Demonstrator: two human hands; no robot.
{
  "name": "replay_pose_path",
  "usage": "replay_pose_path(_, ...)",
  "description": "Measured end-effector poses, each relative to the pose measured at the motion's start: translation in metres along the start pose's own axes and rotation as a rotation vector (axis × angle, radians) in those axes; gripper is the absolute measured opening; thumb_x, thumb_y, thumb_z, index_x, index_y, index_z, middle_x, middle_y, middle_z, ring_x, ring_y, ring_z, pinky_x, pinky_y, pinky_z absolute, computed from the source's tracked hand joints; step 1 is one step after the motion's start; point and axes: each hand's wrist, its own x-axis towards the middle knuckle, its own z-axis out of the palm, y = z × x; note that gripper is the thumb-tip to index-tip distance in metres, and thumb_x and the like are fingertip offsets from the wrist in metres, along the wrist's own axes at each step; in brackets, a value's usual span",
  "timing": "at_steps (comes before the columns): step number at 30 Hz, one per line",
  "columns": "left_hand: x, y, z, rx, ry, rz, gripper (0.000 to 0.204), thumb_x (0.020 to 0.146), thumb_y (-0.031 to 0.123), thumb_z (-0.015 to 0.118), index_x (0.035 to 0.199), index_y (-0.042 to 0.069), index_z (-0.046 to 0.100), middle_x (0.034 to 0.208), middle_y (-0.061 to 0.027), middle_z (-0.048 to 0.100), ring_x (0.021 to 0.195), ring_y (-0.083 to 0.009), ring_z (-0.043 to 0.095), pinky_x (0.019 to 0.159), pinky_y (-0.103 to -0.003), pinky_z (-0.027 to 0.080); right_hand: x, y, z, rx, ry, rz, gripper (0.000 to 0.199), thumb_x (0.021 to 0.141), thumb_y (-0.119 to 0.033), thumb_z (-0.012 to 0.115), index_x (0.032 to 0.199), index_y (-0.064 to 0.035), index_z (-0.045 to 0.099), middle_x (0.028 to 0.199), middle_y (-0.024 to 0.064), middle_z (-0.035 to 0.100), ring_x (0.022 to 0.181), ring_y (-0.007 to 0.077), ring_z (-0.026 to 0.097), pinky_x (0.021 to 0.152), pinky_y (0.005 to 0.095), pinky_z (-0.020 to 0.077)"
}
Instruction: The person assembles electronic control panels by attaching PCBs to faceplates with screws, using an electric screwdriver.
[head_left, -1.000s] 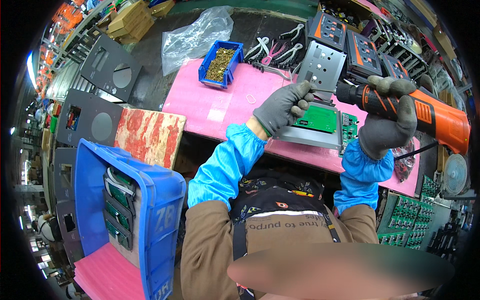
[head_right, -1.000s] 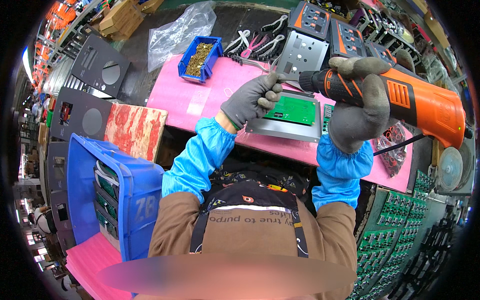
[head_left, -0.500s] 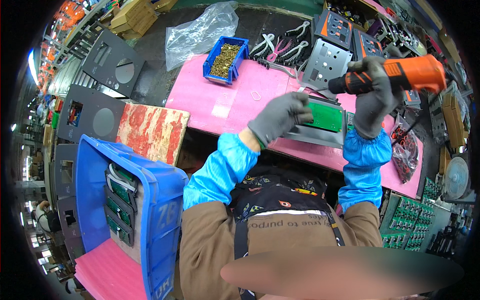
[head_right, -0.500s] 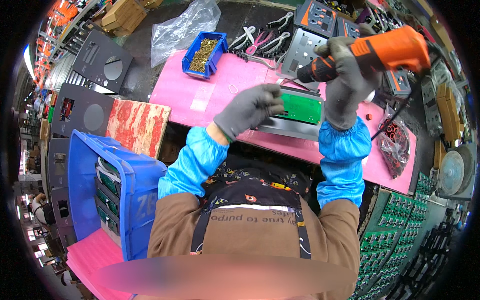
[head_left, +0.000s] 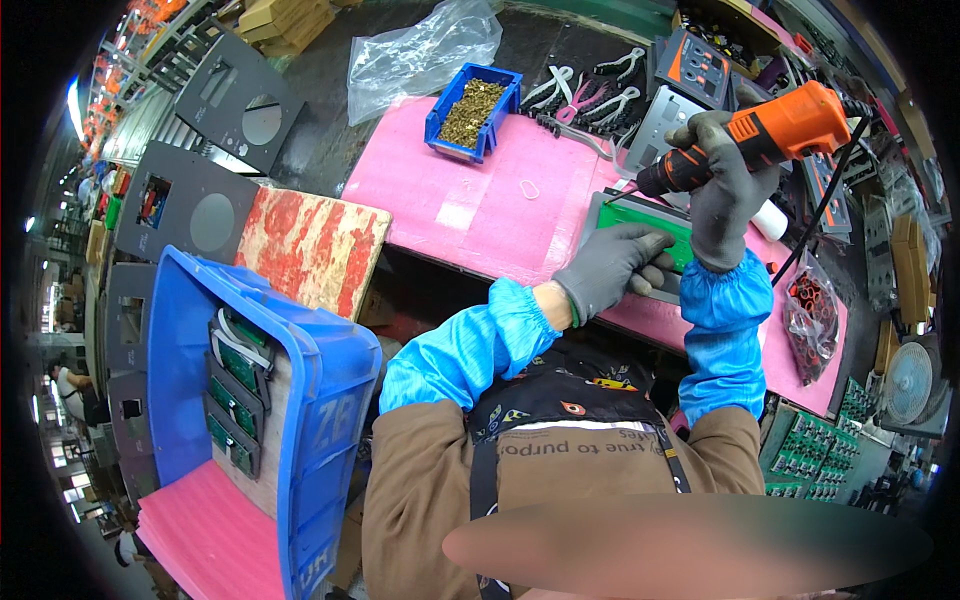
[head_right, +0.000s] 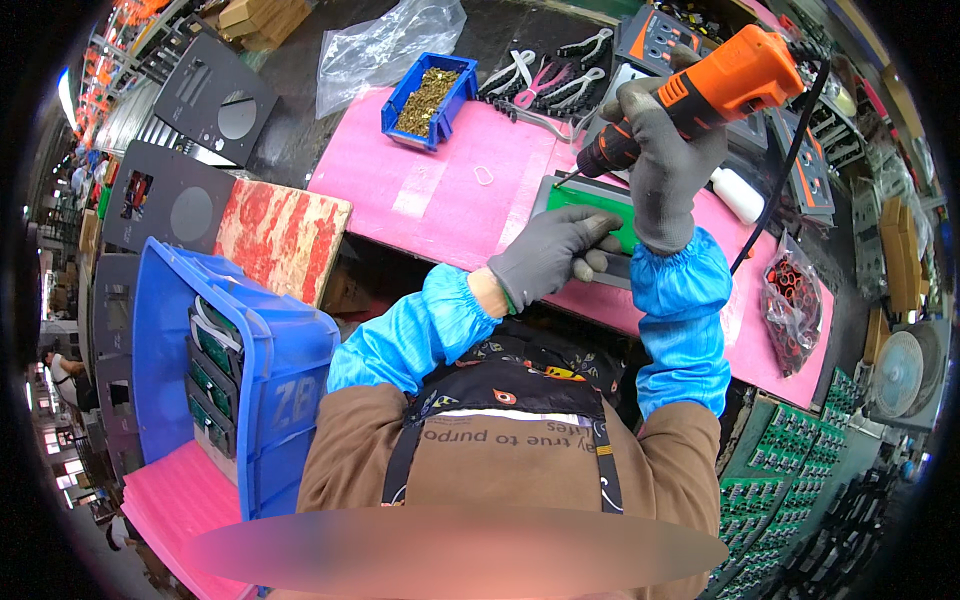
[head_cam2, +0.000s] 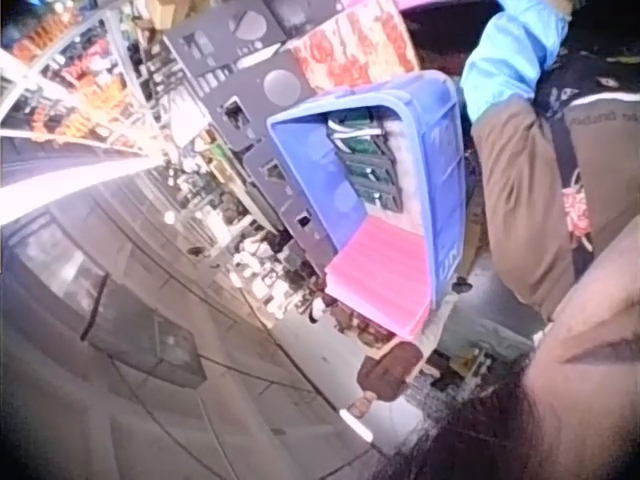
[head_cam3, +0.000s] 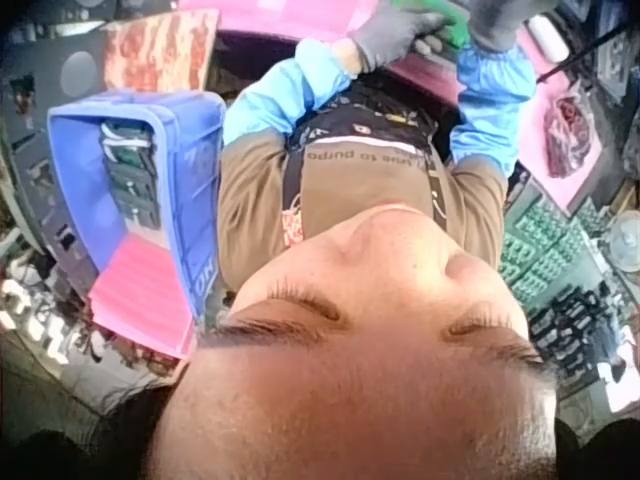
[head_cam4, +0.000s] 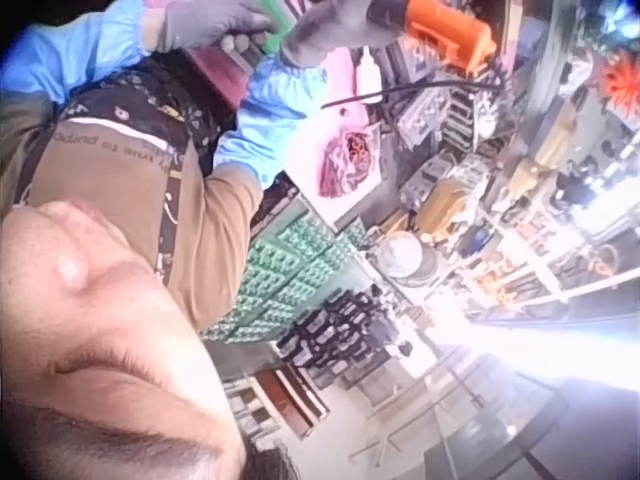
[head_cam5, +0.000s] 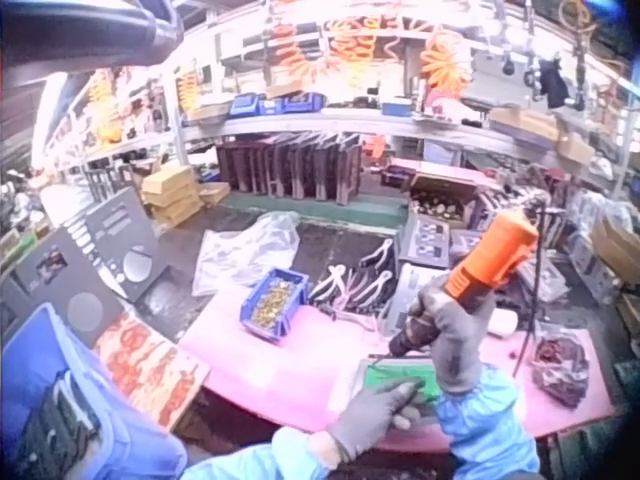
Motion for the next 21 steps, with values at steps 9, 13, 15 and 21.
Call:
replay_pose_path(9,0.017,-0.018,-0.005,-0.086,0.027,0.022,0.029,0.096,0.025,0.056,0.112,0.001,0.061,0.088,-0.0055,0.062,0.06,-0.0074,0.054,0.049,-0.019,0.042,0.0,-0.005,0.011,-0.082,-0.168,0.069,0.026,0.076,-0.009,0.061,0.097,0.0047,0.057,0.075,0.0109,0.062,0.068,0.0212,0.065,0.065,0.0344,0.0549)
replay_pose_path(13,0.019,-0.018,-0.003,-0.03,0.036,0.053,0.028,0.095,0.025,0.057,0.111,0.002,0.062,0.086,-0.0052,0.064,0.06,-0.0078,0.055,0.048,-0.019,0.043,0.009,0.001,0.028,-0.08,-0.249,0.05,0.026,0.075,-0.008,0.062,0.098,0.0033,0.055,0.068,0.0079,0.06,0.059,0.0169,0.061,0.059,0.0305,0.0521)
replay_pose_path(15,0.019,-0.018,-0.002,0.006,0.048,0.055,0.028,0.095,0.026,0.058,0.11,0.003,0.062,0.085,-0.005,0.066,0.059,-0.0084,0.058,0.047,-0.02,0.043,0.01,0.005,0.034,-0.065,-0.295,0.102,0.015,0.073,-0.011,0.065,0.083,0.0002,0.062,0.061,0.0042,0.059,0.048,0.0124,0.056,0.048,0.0258,0.0476)
replay_pose_path(21,0.02,-0.019,-0.002,0.018,0.067,0.048,0.027,0.093,0.026,0.06,0.108,0.003,0.062,0.087,-0.0052,0.067,0.061,-0.0103,0.06,0.05,-0.022,0.048,0.014,0.014,0.031,-0.166,-0.291,0.026,0.017,0.072,-0.017,0.067,0.08,-0.0022,0.062,0.061,0.0023,0.059,0.052,0.0108,0.057,0.051,0.0242,0.0471)
